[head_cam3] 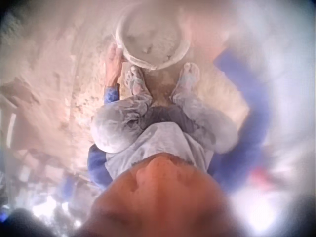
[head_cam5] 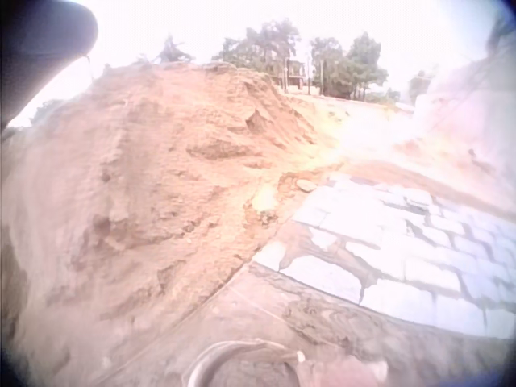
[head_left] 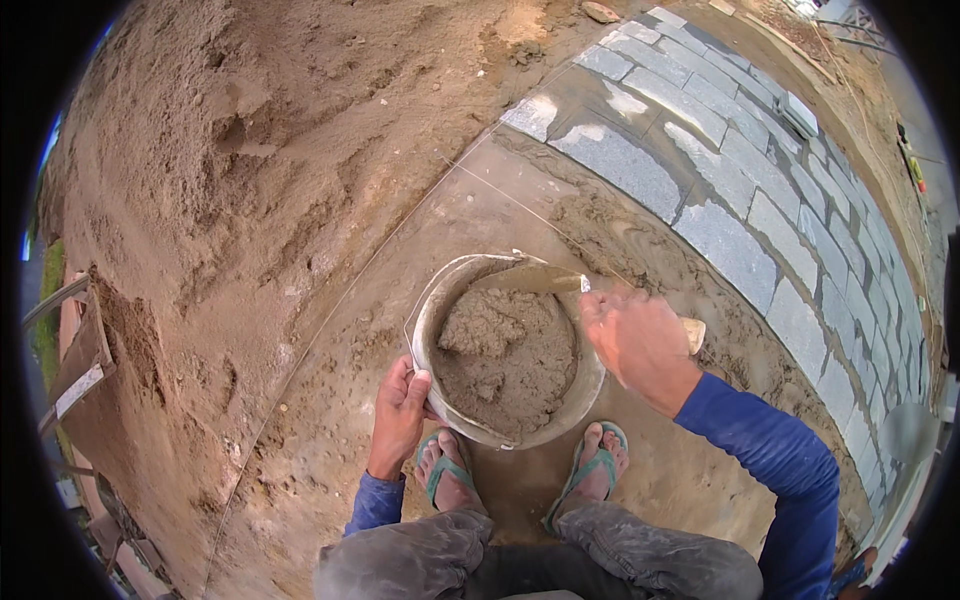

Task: The person scoops wet cement from a bucket using a trowel and spreads it onto the ground between laid tiles. They then walk to a pile of sand and cement, use a hoe to mix the materials, and fill buckets with the mixture. The person returns to the tiling area to continue applying the cement.

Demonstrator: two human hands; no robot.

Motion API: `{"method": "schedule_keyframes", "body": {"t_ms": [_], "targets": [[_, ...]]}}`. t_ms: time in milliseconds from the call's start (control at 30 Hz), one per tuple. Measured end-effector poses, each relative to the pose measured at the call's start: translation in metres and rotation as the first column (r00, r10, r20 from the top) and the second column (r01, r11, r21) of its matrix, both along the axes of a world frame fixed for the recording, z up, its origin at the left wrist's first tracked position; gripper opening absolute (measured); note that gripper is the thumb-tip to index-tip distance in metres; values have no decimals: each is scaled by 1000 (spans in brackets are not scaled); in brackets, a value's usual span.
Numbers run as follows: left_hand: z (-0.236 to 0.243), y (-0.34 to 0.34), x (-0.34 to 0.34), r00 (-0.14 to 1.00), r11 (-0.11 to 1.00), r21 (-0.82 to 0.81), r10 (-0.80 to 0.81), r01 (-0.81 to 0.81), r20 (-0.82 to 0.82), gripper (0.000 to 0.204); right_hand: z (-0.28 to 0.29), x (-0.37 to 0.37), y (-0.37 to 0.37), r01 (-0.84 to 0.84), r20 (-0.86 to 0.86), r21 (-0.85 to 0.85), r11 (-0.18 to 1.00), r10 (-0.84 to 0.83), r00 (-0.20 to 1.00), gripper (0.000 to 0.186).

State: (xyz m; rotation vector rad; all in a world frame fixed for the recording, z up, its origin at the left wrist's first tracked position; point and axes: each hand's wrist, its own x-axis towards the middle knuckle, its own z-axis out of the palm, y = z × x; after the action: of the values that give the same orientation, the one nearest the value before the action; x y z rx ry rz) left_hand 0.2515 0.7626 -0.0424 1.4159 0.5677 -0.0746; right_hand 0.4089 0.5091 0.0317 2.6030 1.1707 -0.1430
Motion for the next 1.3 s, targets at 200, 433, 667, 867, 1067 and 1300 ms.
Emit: {"method": "schedule_keyframes", "body": {"t_ms": [200,433,667,867,1067,1300], "targets": [[-8,12,-10,999,994,95,-49,51,-19,31,16,-57,-20,-141,-222,39,989,146,964,28],[11,-16,8,993,996,55,-79,74,89,26,-10,-14,-34,201,-160,31,979,-194,968,18],[15,-32,-11,979,972,119,-205,202,14,25,-35,-67,-30,402,-658,89,911,-249,710,28],[4,-34,-16,992,992,126,-46,31,121,23,-24,-91,-18,531,-820,113,840,-222,527,30],[3,-32,-17,971,971,131,-213,199,104,31,-16,-94,-26,608,-909,144,781,-139,393,32],[14,-37,-15,989,990,-47,-128,132,77,26,-20,-90,-46,611,-936,171,773,-67,347,39]]}}
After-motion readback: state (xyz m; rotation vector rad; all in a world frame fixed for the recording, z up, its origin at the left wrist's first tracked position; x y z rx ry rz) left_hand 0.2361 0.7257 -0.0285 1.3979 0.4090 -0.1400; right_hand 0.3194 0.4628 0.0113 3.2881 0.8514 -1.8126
